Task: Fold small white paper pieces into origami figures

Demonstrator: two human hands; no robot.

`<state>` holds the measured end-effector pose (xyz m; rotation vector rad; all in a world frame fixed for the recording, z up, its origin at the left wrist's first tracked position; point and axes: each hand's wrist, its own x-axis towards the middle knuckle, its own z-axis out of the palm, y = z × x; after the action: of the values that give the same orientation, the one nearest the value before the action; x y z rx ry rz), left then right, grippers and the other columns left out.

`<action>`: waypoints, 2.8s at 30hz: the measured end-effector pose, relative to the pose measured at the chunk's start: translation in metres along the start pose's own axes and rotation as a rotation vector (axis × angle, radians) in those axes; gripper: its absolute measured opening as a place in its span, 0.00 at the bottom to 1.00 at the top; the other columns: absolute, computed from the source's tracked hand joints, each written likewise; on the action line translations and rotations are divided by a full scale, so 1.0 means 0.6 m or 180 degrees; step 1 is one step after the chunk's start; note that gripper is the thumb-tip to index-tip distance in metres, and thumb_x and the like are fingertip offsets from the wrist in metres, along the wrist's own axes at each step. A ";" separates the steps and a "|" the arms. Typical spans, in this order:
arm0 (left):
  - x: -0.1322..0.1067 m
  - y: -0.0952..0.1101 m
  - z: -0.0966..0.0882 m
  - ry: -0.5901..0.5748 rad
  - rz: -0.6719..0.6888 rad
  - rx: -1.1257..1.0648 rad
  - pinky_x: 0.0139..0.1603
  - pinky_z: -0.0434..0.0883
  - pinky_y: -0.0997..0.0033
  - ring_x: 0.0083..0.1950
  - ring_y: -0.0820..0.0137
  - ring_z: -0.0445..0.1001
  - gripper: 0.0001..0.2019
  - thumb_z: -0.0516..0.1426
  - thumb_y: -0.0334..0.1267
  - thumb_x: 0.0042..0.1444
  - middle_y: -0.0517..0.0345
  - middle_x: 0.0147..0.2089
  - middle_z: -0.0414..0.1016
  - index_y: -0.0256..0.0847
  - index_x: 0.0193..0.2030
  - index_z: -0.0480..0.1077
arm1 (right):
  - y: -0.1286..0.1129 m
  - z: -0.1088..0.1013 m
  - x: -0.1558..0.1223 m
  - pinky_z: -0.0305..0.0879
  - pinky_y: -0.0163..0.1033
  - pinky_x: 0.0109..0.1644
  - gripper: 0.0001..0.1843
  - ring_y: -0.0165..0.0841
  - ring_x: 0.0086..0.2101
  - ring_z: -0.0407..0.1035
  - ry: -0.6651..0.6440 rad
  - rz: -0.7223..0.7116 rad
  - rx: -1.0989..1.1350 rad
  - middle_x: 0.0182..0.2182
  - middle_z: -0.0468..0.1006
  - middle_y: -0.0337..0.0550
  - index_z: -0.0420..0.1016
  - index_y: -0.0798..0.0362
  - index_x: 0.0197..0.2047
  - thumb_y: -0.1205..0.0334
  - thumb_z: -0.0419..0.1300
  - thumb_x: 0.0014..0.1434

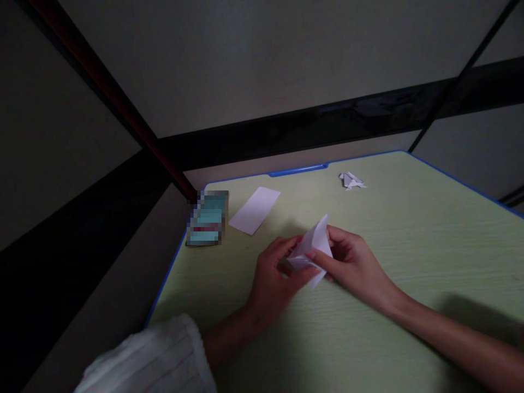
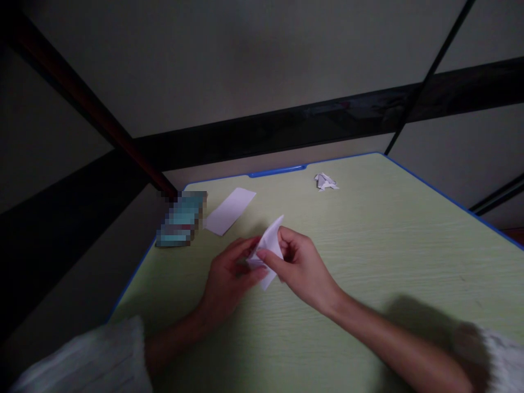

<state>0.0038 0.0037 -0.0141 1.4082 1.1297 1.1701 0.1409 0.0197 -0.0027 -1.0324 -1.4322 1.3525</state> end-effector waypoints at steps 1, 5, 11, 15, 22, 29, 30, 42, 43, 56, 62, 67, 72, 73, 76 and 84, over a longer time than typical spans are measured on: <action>0.000 0.001 0.000 0.0044 -0.0046 -0.0007 0.24 0.66 0.81 0.35 0.72 0.68 0.16 0.60 0.36 0.41 0.56 0.37 0.69 0.39 0.40 0.70 | -0.001 0.001 -0.001 0.49 0.28 0.15 0.09 0.21 0.15 0.52 -0.0026 0.0036 -0.0043 0.15 0.59 0.30 0.61 0.55 0.23 0.62 0.59 0.46; 0.005 0.005 -0.004 0.0365 -0.0315 -0.0322 0.18 0.62 0.82 0.22 0.78 0.64 0.09 0.56 0.39 0.47 0.60 0.24 0.69 0.35 0.30 0.71 | -0.002 0.000 -0.002 0.50 0.27 0.14 0.10 0.20 0.14 0.53 -0.0001 0.0155 -0.0027 0.15 0.60 0.30 0.60 0.55 0.25 0.60 0.58 0.48; 0.012 0.003 -0.007 0.0417 -0.0598 -0.0976 0.15 0.61 0.81 0.19 0.78 0.61 0.11 0.56 0.41 0.45 0.63 0.19 0.65 0.34 0.23 0.69 | -0.001 -0.003 0.004 0.48 0.26 0.13 0.10 0.19 0.12 0.52 0.0024 0.0263 0.0042 0.14 0.60 0.29 0.62 0.56 0.27 0.60 0.59 0.47; 0.012 0.004 -0.007 0.0510 -0.0613 -0.0928 0.16 0.60 0.80 0.19 0.79 0.61 0.10 0.56 0.40 0.44 0.64 0.18 0.63 0.34 0.22 0.68 | -0.003 -0.002 0.004 0.48 0.26 0.12 0.10 0.18 0.12 0.52 -0.0246 0.0344 0.0022 0.14 0.63 0.31 0.66 0.58 0.29 0.59 0.58 0.48; 0.013 0.008 -0.012 0.0439 -0.0334 -0.0581 0.23 0.60 0.80 0.23 0.78 0.62 0.08 0.58 0.36 0.43 0.64 0.19 0.62 0.35 0.19 0.67 | -0.004 0.003 -0.002 0.55 0.26 0.13 0.11 0.22 0.16 0.60 -0.0243 0.0577 -0.0149 0.18 0.69 0.35 0.68 0.58 0.29 0.60 0.61 0.43; 0.007 0.000 -0.014 -0.0025 -0.0176 -0.1193 0.20 0.62 0.79 0.26 0.76 0.65 0.12 0.52 0.41 0.50 0.56 0.31 0.70 0.36 0.30 0.73 | -0.010 0.003 -0.003 0.56 0.26 0.13 0.11 0.23 0.14 0.60 -0.0177 0.0886 -0.0128 0.15 0.68 0.37 0.69 0.60 0.23 0.58 0.59 0.45; 0.006 0.000 -0.014 -0.0051 -0.0176 -0.1254 0.20 0.63 0.78 0.27 0.75 0.66 0.13 0.51 0.42 0.51 0.55 0.33 0.71 0.36 0.31 0.73 | -0.011 0.002 -0.002 0.55 0.26 0.13 0.11 0.23 0.14 0.60 -0.0183 0.0883 -0.0083 0.15 0.68 0.37 0.69 0.60 0.23 0.58 0.59 0.45; 0.011 0.017 -0.008 -0.0032 -0.0819 -0.0919 0.16 0.61 0.81 0.20 0.79 0.64 0.06 0.61 0.34 0.39 0.61 0.22 0.69 0.34 0.24 0.70 | 0.004 -0.002 -0.002 0.55 0.25 0.16 0.08 0.21 0.15 0.59 -0.0735 0.0436 0.0117 0.14 0.66 0.35 0.69 0.58 0.20 0.65 0.56 0.48; 0.012 0.016 -0.008 0.0006 -0.0849 -0.0913 0.16 0.61 0.81 0.20 0.79 0.64 0.06 0.61 0.34 0.38 0.61 0.21 0.69 0.33 0.23 0.70 | 0.005 -0.002 -0.002 0.56 0.26 0.17 0.09 0.22 0.16 0.60 -0.0745 0.0417 0.0152 0.15 0.66 0.35 0.68 0.58 0.20 0.64 0.56 0.48; 0.015 0.014 -0.010 0.0388 -0.1077 -0.0538 0.08 0.50 0.85 0.11 0.84 0.55 0.13 0.60 0.40 0.38 0.68 0.12 0.60 0.34 0.16 0.62 | 0.010 -0.003 0.002 0.59 0.29 0.21 0.15 0.24 0.20 0.62 -0.0801 0.0366 0.0359 0.19 0.68 0.36 0.66 0.57 0.27 0.51 0.58 0.47; 0.010 0.008 -0.008 0.0291 -0.0925 -0.0248 0.08 0.47 0.85 0.10 0.85 0.52 0.15 0.59 0.42 0.40 0.69 0.11 0.56 0.36 0.15 0.60 | 0.007 -0.002 0.001 0.56 0.29 0.21 0.15 0.25 0.20 0.62 -0.0673 0.0557 0.0186 0.19 0.68 0.36 0.67 0.57 0.25 0.52 0.59 0.45; 0.009 0.004 -0.006 0.0154 -0.0854 -0.0318 0.09 0.51 0.84 0.11 0.84 0.55 0.14 0.59 0.43 0.40 0.67 0.13 0.60 0.35 0.16 0.62 | -0.002 -0.001 0.001 0.56 0.29 0.21 0.14 0.25 0.20 0.63 -0.0605 0.0717 0.0161 0.19 0.70 0.37 0.66 0.57 0.26 0.53 0.59 0.45; 0.007 0.004 -0.005 0.0062 -0.0711 -0.0396 0.11 0.53 0.84 0.11 0.82 0.57 0.15 0.55 0.44 0.46 0.66 0.10 0.58 0.35 0.17 0.63 | -0.006 -0.001 0.002 0.57 0.30 0.21 0.14 0.26 0.19 0.63 -0.0517 0.0799 0.0258 0.19 0.71 0.38 0.66 0.57 0.25 0.54 0.59 0.45; 0.006 0.003 -0.005 0.0060 -0.0657 -0.0456 0.11 0.54 0.83 0.12 0.82 0.57 0.15 0.54 0.45 0.47 0.65 0.11 0.59 0.34 0.18 0.65 | -0.006 -0.001 0.003 0.57 0.30 0.20 0.14 0.25 0.18 0.63 -0.0453 0.0802 0.0246 0.18 0.70 0.37 0.66 0.57 0.24 0.54 0.60 0.45; 0.003 0.003 -0.006 0.0025 -0.0506 -0.0729 0.13 0.61 0.81 0.16 0.78 0.62 0.18 0.51 0.49 0.49 0.59 0.17 0.66 0.32 0.26 0.69 | -0.005 -0.001 0.003 0.55 0.29 0.18 0.14 0.23 0.16 0.60 -0.0218 0.0823 0.0221 0.15 0.67 0.34 0.66 0.57 0.22 0.55 0.60 0.44; -0.002 0.007 -0.009 0.0019 -0.0145 -0.0275 0.15 0.63 0.83 0.21 0.80 0.64 0.10 0.55 0.35 0.47 0.60 0.28 0.65 0.41 0.37 0.74 | -0.001 0.002 0.002 0.55 0.28 0.17 0.11 0.22 0.15 0.59 -0.0418 0.0821 0.0468 0.14 0.66 0.34 0.66 0.57 0.23 0.57 0.59 0.46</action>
<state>-0.0014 0.0025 -0.0096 1.3077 1.0970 1.1777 0.1392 0.0205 -0.0021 -1.0746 -1.3032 1.7128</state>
